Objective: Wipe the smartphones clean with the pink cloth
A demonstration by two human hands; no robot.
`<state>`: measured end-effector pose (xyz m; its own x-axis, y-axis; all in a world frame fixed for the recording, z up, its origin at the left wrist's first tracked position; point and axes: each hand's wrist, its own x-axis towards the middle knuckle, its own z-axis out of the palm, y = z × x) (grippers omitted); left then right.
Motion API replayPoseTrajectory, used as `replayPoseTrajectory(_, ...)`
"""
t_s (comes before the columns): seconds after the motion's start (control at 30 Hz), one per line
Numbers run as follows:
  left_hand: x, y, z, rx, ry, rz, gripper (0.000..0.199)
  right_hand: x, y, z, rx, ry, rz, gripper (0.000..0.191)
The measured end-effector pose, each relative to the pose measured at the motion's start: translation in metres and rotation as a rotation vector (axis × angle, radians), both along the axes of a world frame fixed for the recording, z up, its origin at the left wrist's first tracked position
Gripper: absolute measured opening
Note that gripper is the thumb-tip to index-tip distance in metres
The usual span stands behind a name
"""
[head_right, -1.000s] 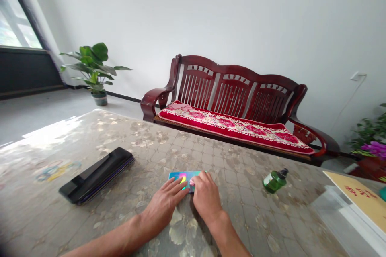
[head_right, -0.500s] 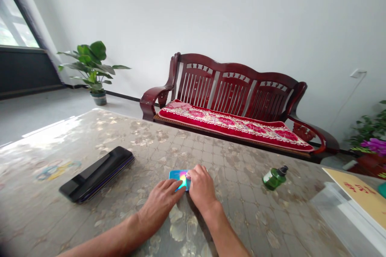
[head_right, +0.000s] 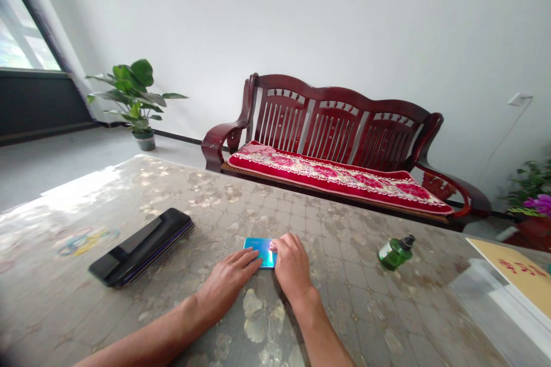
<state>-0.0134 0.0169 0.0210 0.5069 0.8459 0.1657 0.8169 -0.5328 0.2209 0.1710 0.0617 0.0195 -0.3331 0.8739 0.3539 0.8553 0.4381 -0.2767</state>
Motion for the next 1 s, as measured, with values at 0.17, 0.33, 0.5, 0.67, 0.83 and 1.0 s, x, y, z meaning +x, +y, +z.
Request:
replayPoseTrajectory(0.17,-0.005,0.007,-0.004,-0.027,-0.023,0.028,0.037,0.008,0.007,-0.003,0.057,-0.064,-0.121,0.021)
replayPoseTrajectory(0.33,-0.003,0.009,-0.004,-0.026,-0.066,0.036,0.034,-0.006,-0.004,-0.003,0.045,-0.002,0.010,0.027)
replayPoseTrajectory(0.5,-0.007,0.011,-0.009,-0.003,-0.083,0.030,0.038,0.000,-0.001,-0.003,0.041,0.016,-0.006,0.026)
replayPoseTrajectory(0.67,-0.010,0.010,-0.016,0.025,0.020,0.079,0.050,0.020,0.010,-0.005,0.065,-0.038,-0.148,0.021)
replayPoseTrajectory(0.83,-0.003,0.007,-0.022,0.066,0.090,0.117,0.051,0.000,0.003,-0.007,0.060,-0.039,-0.083,0.022)
replayPoseTrajectory(1.0,-0.001,0.005,-0.022,0.094,0.038,0.161,0.043,-0.021,-0.003,-0.006,0.050,-0.033,-0.006,0.024)
